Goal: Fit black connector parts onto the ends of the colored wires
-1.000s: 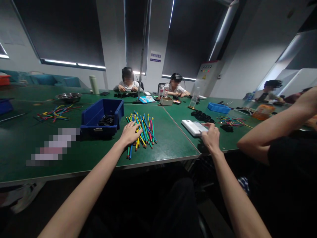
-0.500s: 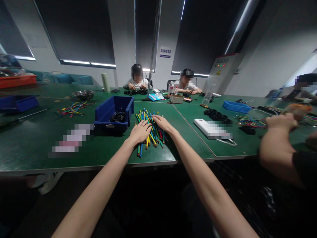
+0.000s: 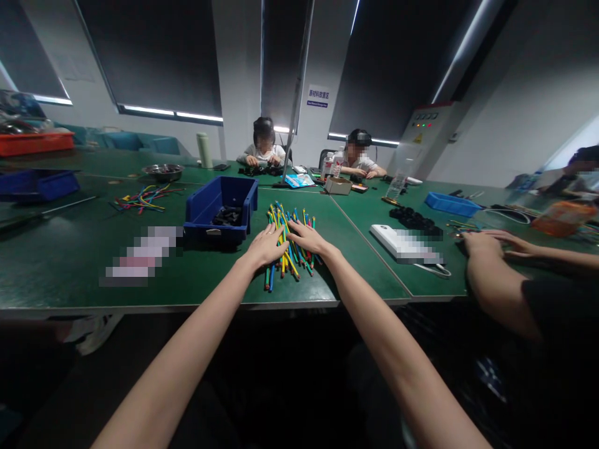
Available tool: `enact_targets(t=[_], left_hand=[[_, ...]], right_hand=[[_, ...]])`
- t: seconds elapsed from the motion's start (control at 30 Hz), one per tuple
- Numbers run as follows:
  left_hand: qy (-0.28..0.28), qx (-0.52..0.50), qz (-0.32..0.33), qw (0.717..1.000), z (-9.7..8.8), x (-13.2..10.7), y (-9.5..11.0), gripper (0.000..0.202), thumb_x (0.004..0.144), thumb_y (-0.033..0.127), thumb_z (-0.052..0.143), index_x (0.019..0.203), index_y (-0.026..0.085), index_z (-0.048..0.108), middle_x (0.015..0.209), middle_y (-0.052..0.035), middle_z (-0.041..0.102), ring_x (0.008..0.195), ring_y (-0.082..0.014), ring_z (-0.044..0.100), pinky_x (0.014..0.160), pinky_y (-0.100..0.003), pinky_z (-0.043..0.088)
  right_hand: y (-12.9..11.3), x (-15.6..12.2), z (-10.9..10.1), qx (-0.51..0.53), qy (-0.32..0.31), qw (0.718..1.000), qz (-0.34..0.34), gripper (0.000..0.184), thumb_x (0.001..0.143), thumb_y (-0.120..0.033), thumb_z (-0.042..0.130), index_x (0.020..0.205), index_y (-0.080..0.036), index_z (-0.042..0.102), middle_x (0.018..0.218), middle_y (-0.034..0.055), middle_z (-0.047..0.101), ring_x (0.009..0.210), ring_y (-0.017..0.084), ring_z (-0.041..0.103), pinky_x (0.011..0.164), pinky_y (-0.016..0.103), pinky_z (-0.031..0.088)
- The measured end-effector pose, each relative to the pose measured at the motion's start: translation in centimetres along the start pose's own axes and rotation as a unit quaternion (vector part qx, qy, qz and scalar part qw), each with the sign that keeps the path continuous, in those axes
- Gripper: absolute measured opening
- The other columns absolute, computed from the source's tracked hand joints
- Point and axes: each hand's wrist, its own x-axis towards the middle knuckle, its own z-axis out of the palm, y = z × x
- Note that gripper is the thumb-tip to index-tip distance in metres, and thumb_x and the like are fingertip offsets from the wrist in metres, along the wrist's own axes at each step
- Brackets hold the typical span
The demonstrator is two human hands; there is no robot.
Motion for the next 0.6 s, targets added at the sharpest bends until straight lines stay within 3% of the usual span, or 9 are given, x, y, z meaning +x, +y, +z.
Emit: enact_targets(t=[0.17, 0.23, 0.3, 0.43, 0.53, 0.6], left_hand=[[0.046, -0.006, 0.022, 0.999, -0.1, -0.1, 0.1, 0.063, 0.09, 0.044, 0.037, 0.146, 0.016, 0.033, 0.157, -0.0107, 0.022, 0.146, -0.0254, 0.014, 0.117, -0.038, 0.02], [0.07, -0.004, 0.039, 0.997, -0.2, -0.2, 0.4, 0.062, 0.091, 0.045, 0.036, 0.146, 0.017, 0.032, 0.158, -0.009, 0.018, 0.146, -0.024, 0.011, 0.118, -0.039, 0.018], [0.059, 0.0, 0.041, 0.997, -0.2, -0.3, 0.6, 0.06, 0.092, 0.047, 0.032, 0.145, 0.018, 0.034, 0.157, -0.0082, 0.022, 0.146, -0.0229, 0.015, 0.118, -0.039, 0.018], [0.043, 0.013, -0.027, 0.999, -0.3, -0.5, 1.0, 0.062, 0.092, 0.052, 0.029, 0.142, 0.019, 0.04, 0.153, -0.0098, 0.031, 0.144, -0.0264, 0.021, 0.116, -0.042, 0.021], [0.065, 0.019, -0.094, 0.993, -0.5, -0.5, 1.1, 0.065, 0.091, 0.055, 0.028, 0.142, 0.016, 0.04, 0.152, -0.0131, 0.032, 0.144, -0.0299, 0.02, 0.116, -0.046, 0.021], [0.066, 0.021, -0.101, 0.992, -0.4, -0.3, 1.0, 0.064, 0.092, 0.051, 0.028, 0.142, 0.013, 0.04, 0.152, -0.0149, 0.032, 0.144, -0.0293, 0.022, 0.116, -0.045, 0.02]], right_hand=[[0.6, -0.1, 0.1, 0.055, 0.037, 0.998, -0.004, 0.054, 0.094, -0.032, 0.028, 0.146, -0.021, 0.037, 0.151, -0.0006, 0.033, 0.143, 0.016, 0.021, 0.118, 0.035, 0.013], [0.5, -0.2, 0.2, 0.028, 0.045, 0.998, 0.016, 0.054, 0.093, -0.032, 0.032, 0.146, -0.021, 0.036, 0.153, -0.0003, 0.031, 0.144, 0.016, 0.017, 0.118, 0.036, 0.01], [0.4, -0.3, 0.2, 0.001, 0.042, 0.998, 0.04, 0.055, 0.094, -0.038, 0.032, 0.146, -0.022, 0.035, 0.155, 0.0002, 0.026, 0.145, 0.018, 0.013, 0.118, 0.04, 0.006], [0.3, -0.6, 0.0, -0.028, 0.04, 0.992, 0.116, 0.063, 0.094, -0.053, 0.03, 0.148, -0.021, 0.031, 0.157, 0.0032, 0.018, 0.146, 0.021, 0.007, 0.117, 0.045, 0.003], [0.4, -0.5, -0.1, -0.038, 0.034, 0.987, 0.149, 0.067, 0.093, -0.053, 0.03, 0.15, -0.019, 0.025, 0.157, 0.0054, 0.017, 0.146, 0.022, 0.003, 0.117, 0.046, 0.003], [0.6, -0.4, -0.1, -0.038, 0.026, 0.988, 0.15, 0.07, 0.092, -0.053, 0.033, 0.151, -0.017, 0.023, 0.158, 0.006, 0.016, 0.146, 0.022, 0.003, 0.117, 0.044, 0.004]])
